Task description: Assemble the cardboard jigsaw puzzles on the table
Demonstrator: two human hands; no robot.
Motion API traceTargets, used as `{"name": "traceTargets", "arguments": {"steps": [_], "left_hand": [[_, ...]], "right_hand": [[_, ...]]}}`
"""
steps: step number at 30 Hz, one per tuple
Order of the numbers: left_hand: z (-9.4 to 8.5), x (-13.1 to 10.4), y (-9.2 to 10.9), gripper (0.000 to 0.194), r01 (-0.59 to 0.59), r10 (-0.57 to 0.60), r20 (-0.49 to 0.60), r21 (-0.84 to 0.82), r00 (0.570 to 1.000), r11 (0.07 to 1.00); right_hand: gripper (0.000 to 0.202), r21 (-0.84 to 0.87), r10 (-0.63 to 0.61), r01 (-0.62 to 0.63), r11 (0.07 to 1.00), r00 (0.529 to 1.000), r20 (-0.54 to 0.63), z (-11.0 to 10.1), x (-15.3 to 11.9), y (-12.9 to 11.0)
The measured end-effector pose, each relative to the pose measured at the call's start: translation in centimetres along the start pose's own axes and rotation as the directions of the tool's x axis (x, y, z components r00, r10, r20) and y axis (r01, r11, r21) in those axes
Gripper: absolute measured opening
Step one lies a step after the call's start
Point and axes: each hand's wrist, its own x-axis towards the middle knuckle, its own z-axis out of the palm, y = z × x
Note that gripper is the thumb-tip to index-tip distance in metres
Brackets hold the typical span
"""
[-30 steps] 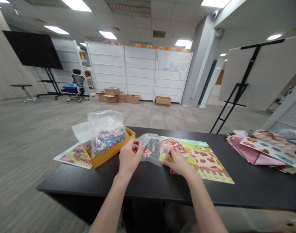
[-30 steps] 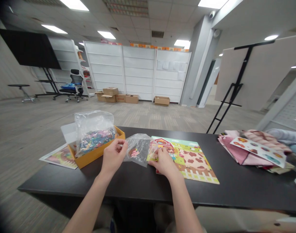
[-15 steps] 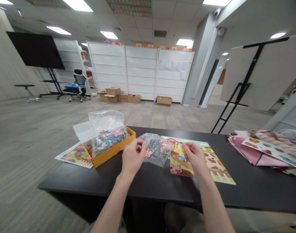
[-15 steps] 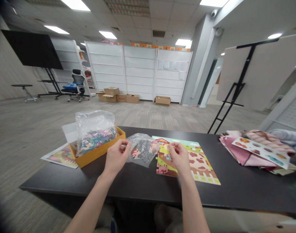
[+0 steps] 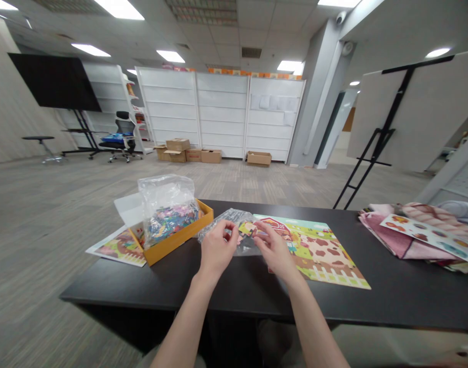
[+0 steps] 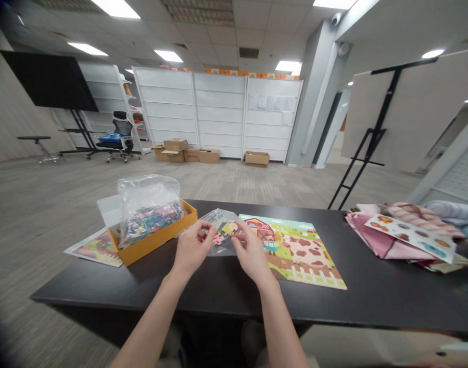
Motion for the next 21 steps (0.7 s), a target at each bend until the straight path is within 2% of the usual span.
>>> {"name": "traceTargets", "arguments": {"steps": [2,5,9,14,16,19,20,21], "left_hand": [[-0.2,0.1,-0.2,0.015,0.003,-0.003,-0.013,0.022,1.000,1.000],[-0.5,0.2,-0.3,0.016,0.009,-0.008,-0.027,0.039,1.000,0.999],[-0.5,0.4,-0.7,0.015,0.026,-0.024,-0.043,0.039,0.999,0.999],[-1.1,1.1,-0.9,0.011,-0.010,0.012,-0.091,0.019,0.996,1.000],[-1.4,1.0,0.1,0.016,-0.055,0.057,-0.120,0.023,0.991,0.998],[-1.2,-0.6,3.0,0.016,-0.184,0.175,-0.142,-0.049,0.974,0.982],[-0.8,-1.4,4.1,0.015,-0.224,0.214,-0.117,-0.077,0.970,0.972],[-0.4,-2.4,5.1,0.013,-0.255,0.252,-0.042,-0.109,0.967,0.961]], "right_hand": [[0.036,-0.047,0.002,-0.004,0.999,0.999,-0.051,-1.6,-0.3,-0.6],[0.033,-0.179,0.014,-0.041,0.983,0.988,-0.155,-4.5,-1.1,-0.9],[0.027,-0.450,0.075,-0.103,0.887,0.994,-0.080,-7.6,-2.3,-0.2],[0.025,-0.649,0.161,-0.167,0.743,0.985,-0.070,-9.3,-3.2,0.8],[0.023,-0.674,0.185,-0.174,0.718,0.981,-0.056,-9.5,-3.3,0.9],[0.021,-0.689,0.234,-0.200,0.696,0.971,-0.046,-9.5,-3.2,1.0],[0.021,-0.691,0.252,-0.213,0.690,0.967,-0.047,-9.4,-3.1,1.0],[0.022,-0.695,0.267,-0.224,0.683,0.963,-0.048,-9.4,-3.1,1.0]]}}
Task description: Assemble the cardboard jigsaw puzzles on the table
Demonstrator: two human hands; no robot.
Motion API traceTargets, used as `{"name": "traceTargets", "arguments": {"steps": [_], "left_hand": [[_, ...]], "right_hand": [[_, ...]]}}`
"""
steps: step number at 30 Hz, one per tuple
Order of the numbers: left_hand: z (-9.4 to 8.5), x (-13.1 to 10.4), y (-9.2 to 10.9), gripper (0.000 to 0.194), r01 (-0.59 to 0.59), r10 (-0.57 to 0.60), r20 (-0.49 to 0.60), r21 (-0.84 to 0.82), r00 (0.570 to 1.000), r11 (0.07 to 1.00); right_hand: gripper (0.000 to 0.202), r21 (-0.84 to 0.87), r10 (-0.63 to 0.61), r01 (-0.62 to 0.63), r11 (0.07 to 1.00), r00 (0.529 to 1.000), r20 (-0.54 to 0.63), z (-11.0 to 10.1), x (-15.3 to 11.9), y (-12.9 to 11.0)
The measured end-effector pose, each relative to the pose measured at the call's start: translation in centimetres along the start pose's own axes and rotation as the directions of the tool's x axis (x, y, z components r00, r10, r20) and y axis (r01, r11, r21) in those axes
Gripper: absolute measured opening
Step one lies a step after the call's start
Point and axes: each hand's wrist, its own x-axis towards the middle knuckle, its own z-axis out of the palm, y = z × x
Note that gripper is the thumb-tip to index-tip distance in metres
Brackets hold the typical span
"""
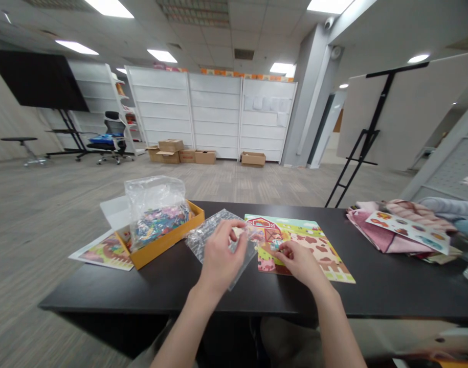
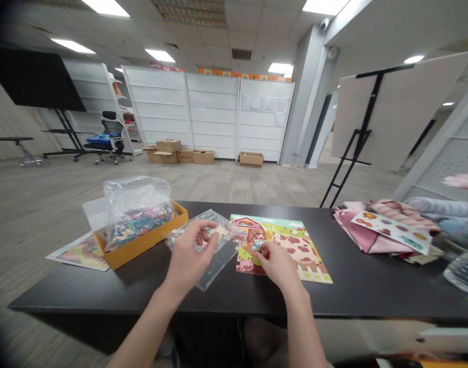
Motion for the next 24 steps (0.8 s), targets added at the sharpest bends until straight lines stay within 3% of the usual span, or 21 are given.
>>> {"name": "traceTargets", "arguments": {"steps": [2,4,6,10,14,20,24], "left_hand": [[1.4,-1.4,1.7,0.012,-0.075,0.088,0.255,-0.059,0.963,0.995],[2.7,-2.5,2.2,0.014,-0.179,0.164,0.521,-0.023,0.837,0.984],[3.6,-3.1,1.8,0.015,-0.271,0.159,0.623,0.089,0.766,0.958],[4.4,-3.0,0.2,0.016,-0.296,0.033,0.634,0.314,0.773,0.902],[4.6,-2.7,0.0,0.018,-0.292,-0.045,0.661,0.391,0.749,0.873],[5.4,-2.3,0.4,0.019,-0.359,-0.017,0.716,0.370,0.697,0.857],[5.8,-2.2,0.1,0.016,-0.308,0.035,0.717,0.254,0.696,0.917]], "right_hand": [[0.020,-0.020,0.008,-0.008,1.000,1.000,0.018,-0.1,0.0,0.1],[0.017,-0.047,-0.003,0.005,0.999,1.000,0.030,-0.2,0.0,0.3],[0.016,-0.072,-0.019,0.021,0.997,0.999,0.029,-0.4,-0.1,0.7],[0.018,-0.102,-0.020,0.023,0.995,1.000,0.023,-0.8,-0.4,1.4],[0.024,-0.110,0.008,-0.006,0.994,1.000,0.022,-1.0,-0.5,1.6],[0.025,-0.082,0.022,-0.026,0.996,0.999,-0.045,-1.1,-0.6,2.5],[0.032,-0.057,0.047,-0.050,0.997,0.997,-0.060,-1.5,-0.7,3.8]]}}
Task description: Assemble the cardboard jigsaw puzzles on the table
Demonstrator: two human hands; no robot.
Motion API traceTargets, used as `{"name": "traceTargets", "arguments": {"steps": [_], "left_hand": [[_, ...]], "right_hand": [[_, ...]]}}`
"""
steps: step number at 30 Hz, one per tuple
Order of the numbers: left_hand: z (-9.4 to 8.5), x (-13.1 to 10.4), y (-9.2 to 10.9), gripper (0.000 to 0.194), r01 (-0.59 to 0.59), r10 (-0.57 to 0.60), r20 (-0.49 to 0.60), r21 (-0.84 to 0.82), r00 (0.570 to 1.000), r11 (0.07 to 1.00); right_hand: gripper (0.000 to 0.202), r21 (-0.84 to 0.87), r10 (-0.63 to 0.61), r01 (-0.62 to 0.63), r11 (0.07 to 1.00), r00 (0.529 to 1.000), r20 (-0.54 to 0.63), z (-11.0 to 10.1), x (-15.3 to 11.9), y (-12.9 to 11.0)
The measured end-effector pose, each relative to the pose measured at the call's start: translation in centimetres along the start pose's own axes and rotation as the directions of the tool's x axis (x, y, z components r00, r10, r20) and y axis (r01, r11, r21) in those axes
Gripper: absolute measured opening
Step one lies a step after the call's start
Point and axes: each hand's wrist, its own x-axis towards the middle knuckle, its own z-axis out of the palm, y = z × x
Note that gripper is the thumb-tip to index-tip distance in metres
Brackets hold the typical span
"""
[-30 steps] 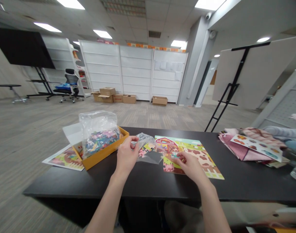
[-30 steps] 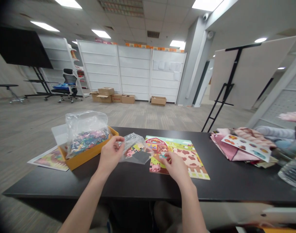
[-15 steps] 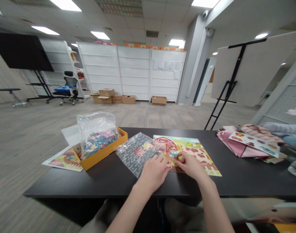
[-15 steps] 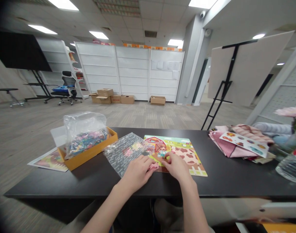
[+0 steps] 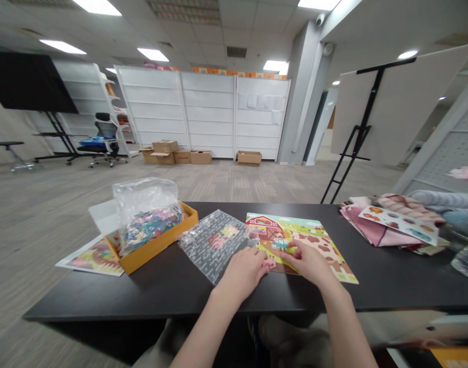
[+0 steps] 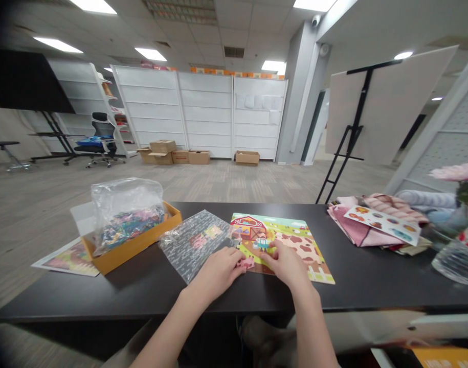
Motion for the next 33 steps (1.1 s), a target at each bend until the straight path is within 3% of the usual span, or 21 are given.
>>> {"name": "traceTargets", "arguments": {"steps": [4,10,21,25,30,33], "left_hand": [[0.1,0.2,0.2,0.016,-0.008,0.007,-0.009,-0.090,1.000,0.996],[-0.1,0.5,1.1,0.021,-0.020,0.018,0.034,0.052,0.999,0.998],[0.1,0.3,1.0,0.034,-0.074,0.072,0.042,0.063,0.997,0.995],[0.1,0.4,0.8,0.020,-0.061,0.062,0.016,-0.018,0.998,0.998],[0.3,0.5,0.7,0.029,-0.038,0.038,-0.007,-0.105,0.999,0.994],[0.3,0.5,0.6,0.022,-0.057,0.055,-0.018,-0.122,0.998,0.991]], "right_hand": [[0.028,-0.002,-0.010,0.010,1.000,1.000,-0.012,-0.2,0.0,0.5],[0.023,0.079,-0.176,0.171,0.982,0.983,0.057,0.0,-0.2,-0.9],[0.019,0.113,-0.192,0.181,0.977,0.976,0.101,-0.5,-0.6,-1.4],[0.019,0.134,-0.200,0.186,0.973,0.975,0.097,-0.7,-0.7,-1.7],[0.017,0.127,-0.191,0.176,0.976,0.975,0.113,-0.6,-0.7,-1.7],[0.018,0.124,-0.192,0.178,0.976,0.974,0.118,-0.5,-0.8,-1.5]]}}
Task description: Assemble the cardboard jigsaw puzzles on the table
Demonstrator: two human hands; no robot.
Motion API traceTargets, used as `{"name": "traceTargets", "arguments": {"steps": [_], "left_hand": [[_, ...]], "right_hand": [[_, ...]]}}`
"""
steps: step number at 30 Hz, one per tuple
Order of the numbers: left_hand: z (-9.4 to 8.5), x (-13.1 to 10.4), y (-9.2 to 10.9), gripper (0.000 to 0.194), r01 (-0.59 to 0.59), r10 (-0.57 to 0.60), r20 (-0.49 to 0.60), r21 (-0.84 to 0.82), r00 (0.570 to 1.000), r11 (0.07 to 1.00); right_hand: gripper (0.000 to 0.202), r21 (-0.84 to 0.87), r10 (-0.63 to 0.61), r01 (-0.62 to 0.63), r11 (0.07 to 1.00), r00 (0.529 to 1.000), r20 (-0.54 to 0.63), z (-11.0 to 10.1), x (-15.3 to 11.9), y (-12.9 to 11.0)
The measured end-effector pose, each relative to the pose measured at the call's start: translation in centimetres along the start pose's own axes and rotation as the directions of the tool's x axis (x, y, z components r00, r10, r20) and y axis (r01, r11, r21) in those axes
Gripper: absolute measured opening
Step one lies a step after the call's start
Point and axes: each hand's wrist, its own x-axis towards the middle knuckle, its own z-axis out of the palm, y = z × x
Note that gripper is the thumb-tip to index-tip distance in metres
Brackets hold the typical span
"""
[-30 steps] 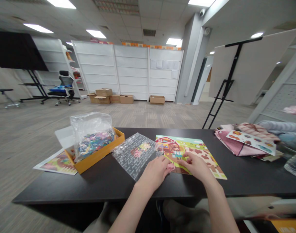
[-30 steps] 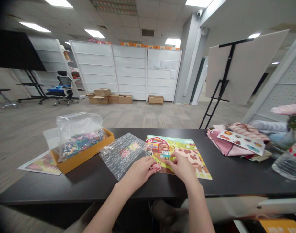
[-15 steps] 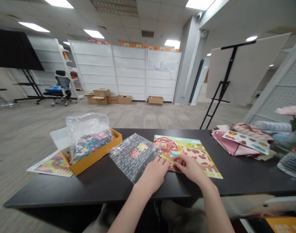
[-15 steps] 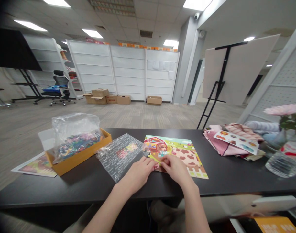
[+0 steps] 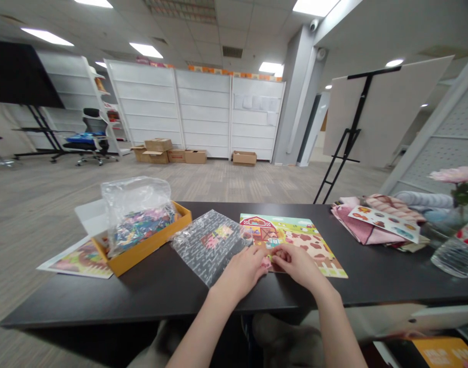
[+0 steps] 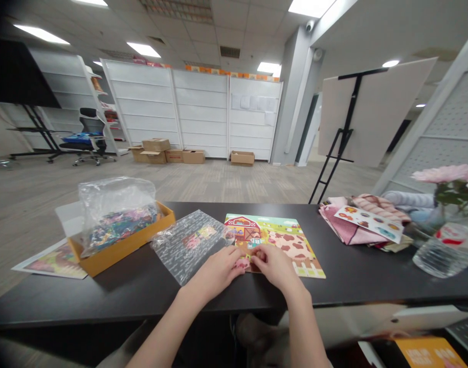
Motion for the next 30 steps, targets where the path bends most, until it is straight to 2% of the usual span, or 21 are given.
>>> {"name": "traceTargets", "arguments": {"steps": [2,8,16,22,26,30], "left_hand": [[0.0,-0.1,0.0,0.020,-0.011,0.011,0.009,0.019,1.000,1.000],[0.0,-0.2,0.4,0.033,-0.030,0.028,0.015,0.104,0.999,0.994],[0.3,-0.1,0.2,0.031,-0.054,0.055,-0.002,0.189,0.998,0.980],[0.1,0.0,0.1,0.031,-0.056,0.059,-0.013,0.167,0.998,0.984],[-0.2,0.0,0.3,0.027,-0.052,0.054,-0.015,0.126,0.998,0.991],[-0.3,-0.2,0.1,0.022,-0.050,0.050,-0.008,0.071,0.999,0.996]], "right_hand": [[0.018,-0.008,0.005,-0.005,1.000,1.000,-0.001,0.0,0.0,0.1],[0.020,-0.011,-0.001,0.002,1.000,1.000,0.008,0.1,0.1,0.4],[0.024,0.022,-0.007,0.006,1.000,0.999,0.042,-0.2,-0.1,0.2],[0.025,0.002,-0.033,0.033,0.999,0.999,0.023,-0.1,0.0,-0.3],[0.039,0.008,-0.052,0.052,0.999,0.999,-0.010,0.4,0.0,-0.7],[0.031,-0.015,-0.076,0.076,0.997,0.997,-0.019,0.6,-0.1,-0.7]]}}
